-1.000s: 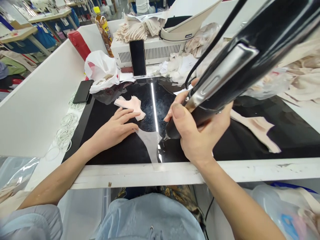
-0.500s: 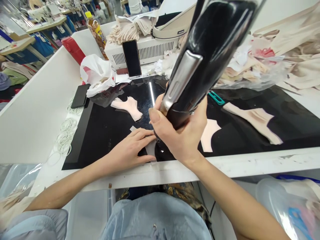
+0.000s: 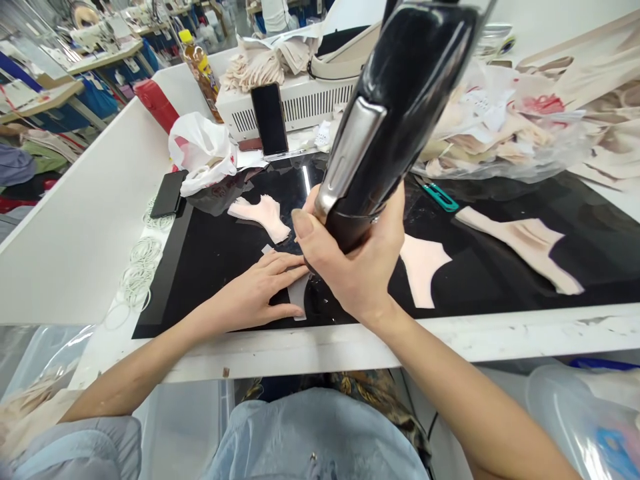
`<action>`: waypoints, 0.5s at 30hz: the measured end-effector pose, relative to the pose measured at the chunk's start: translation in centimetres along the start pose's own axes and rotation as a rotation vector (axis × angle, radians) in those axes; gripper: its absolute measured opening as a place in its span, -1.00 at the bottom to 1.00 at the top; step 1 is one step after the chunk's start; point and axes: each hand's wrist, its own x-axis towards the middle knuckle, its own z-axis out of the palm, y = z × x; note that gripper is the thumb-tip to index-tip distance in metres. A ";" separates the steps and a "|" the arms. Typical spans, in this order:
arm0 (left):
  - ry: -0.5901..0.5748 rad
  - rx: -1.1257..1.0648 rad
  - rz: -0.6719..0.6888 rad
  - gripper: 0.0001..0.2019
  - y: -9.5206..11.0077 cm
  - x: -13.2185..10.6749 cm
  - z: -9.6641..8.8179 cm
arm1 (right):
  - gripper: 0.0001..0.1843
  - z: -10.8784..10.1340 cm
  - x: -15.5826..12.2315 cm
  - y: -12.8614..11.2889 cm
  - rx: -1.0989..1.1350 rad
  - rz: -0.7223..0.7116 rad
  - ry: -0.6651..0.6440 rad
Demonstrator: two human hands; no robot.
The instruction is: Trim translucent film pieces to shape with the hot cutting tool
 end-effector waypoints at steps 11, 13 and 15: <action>-0.030 -0.017 -0.016 -0.33 0.1 -0.2 -0.5 | -0.63 -0.1 -0.5 0.7 0.030 0.056 -0.017; -0.032 -0.015 -0.015 -0.33 0.1 -0.2 -0.5 | -0.63 -0.1 -0.6 0.7 0.012 0.062 -0.027; -0.034 -0.016 -0.014 -0.33 0.1 -0.3 -0.4 | -0.63 0.0 -0.6 0.9 -0.007 0.057 -0.007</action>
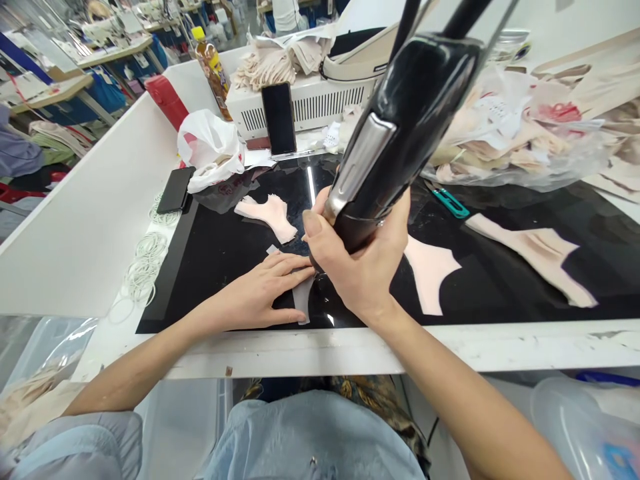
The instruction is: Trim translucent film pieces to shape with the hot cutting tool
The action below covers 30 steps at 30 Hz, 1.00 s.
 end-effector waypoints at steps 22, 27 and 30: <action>0.004 -0.017 0.011 -0.33 0.0 -0.2 0.0 | -0.55 0.1 -1.5 -0.7 -0.010 0.057 0.008; -0.014 -0.019 0.018 -0.37 0.0 0.0 -0.2 | -0.61 -0.3 -2.2 -1.1 -0.042 0.013 -0.054; -0.021 -0.014 0.030 -0.34 0.0 0.1 -0.3 | -0.65 0.0 -2.4 -1.3 -0.093 0.023 0.001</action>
